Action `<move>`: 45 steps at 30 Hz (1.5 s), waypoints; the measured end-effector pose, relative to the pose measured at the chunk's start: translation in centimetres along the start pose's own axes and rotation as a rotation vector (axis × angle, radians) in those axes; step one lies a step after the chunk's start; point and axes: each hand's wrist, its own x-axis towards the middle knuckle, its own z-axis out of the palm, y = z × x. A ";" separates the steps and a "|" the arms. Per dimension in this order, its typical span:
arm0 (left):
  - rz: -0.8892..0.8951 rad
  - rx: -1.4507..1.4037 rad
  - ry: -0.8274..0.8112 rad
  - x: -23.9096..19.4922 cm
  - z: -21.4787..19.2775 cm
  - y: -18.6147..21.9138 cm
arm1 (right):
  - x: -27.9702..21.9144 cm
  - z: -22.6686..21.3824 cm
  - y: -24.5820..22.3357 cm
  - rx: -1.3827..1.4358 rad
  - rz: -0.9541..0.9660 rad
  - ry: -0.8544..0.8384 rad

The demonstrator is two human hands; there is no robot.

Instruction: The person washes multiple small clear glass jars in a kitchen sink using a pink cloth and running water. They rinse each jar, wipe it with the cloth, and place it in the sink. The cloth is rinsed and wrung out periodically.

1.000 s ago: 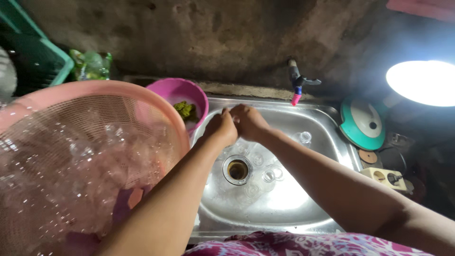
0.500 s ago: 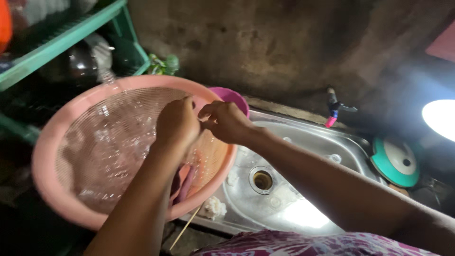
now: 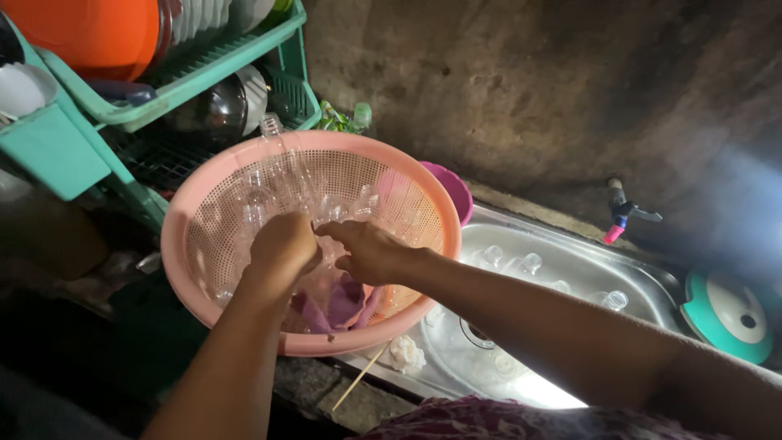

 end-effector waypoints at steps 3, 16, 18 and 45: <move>0.081 -0.048 0.065 -1.0 0.8 -0.5 | -0.1 0.0 0.2 -0.042 -0.030 0.035; 0.270 -0.017 0.285 -0.8 -2.8 2.9 | 0.2 -3.5 -0.5 -0.003 -0.065 0.318; 0.303 -0.006 0.340 -0.1 -4.5 4.5 | -0.3 -5.6 -0.8 -0.008 -0.094 0.394; 1.023 -0.203 0.181 -2.4 -4.5 31.0 | -20.8 -22.1 4.6 -0.181 0.437 0.540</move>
